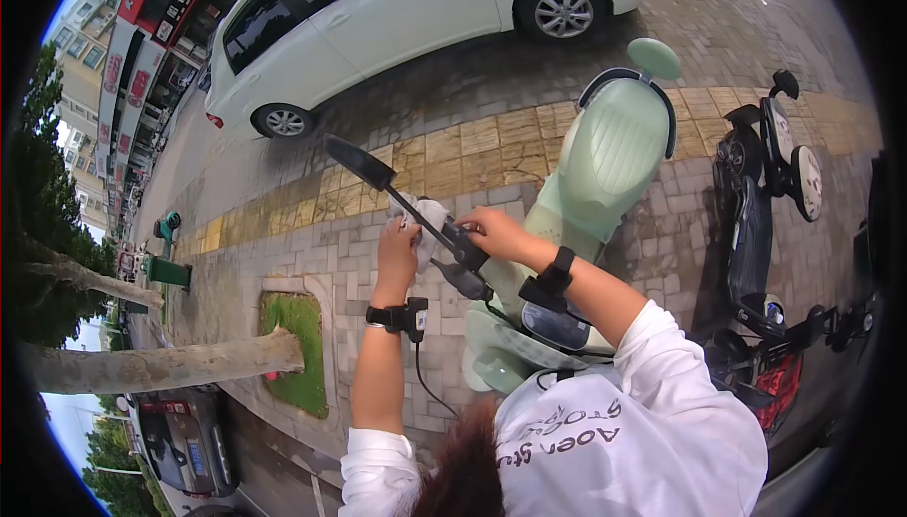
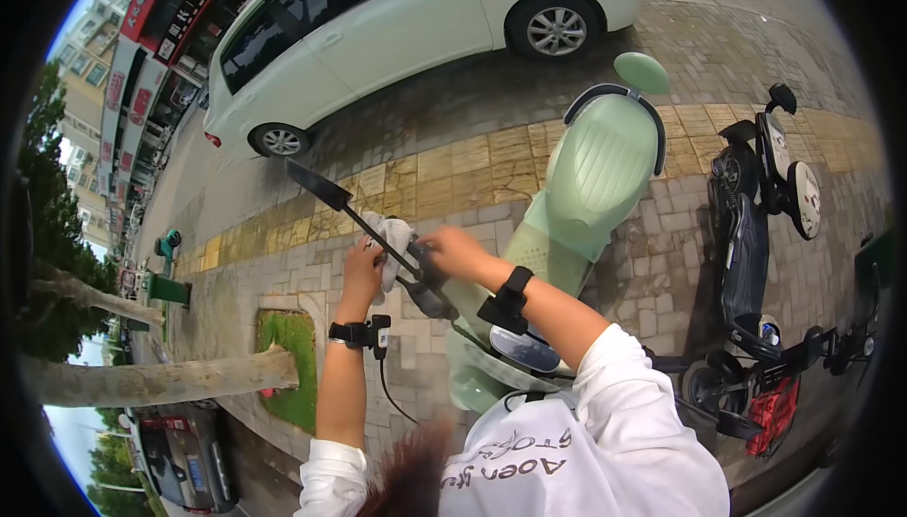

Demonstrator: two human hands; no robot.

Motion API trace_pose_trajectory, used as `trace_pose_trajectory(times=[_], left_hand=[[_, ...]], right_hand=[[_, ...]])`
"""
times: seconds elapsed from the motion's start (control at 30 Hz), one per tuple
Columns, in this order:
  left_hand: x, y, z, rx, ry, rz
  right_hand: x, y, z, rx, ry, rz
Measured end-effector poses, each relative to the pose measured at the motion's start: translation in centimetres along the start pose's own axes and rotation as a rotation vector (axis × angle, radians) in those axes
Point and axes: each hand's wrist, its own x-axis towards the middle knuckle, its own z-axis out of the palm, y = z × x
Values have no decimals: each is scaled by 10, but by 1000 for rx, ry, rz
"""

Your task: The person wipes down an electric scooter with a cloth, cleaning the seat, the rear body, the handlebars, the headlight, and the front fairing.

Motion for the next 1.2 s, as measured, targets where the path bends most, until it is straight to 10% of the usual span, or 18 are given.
trace_pose_trajectory(times=[0.6,0.87,1.03,1.2], left_hand=[[-98,78,-81,-692,-204,-323],[-90,134,-10,-278,99,127],[-110,153,30,-232,119,139],[-118,148,33,-353,73,107]], right_hand=[[-59,-27,-34,97,-41,5],[-69,0,-17,280,95,19],[-79,20,4,-23,334,-134],[-89,17,-15,-112,119,-7]])
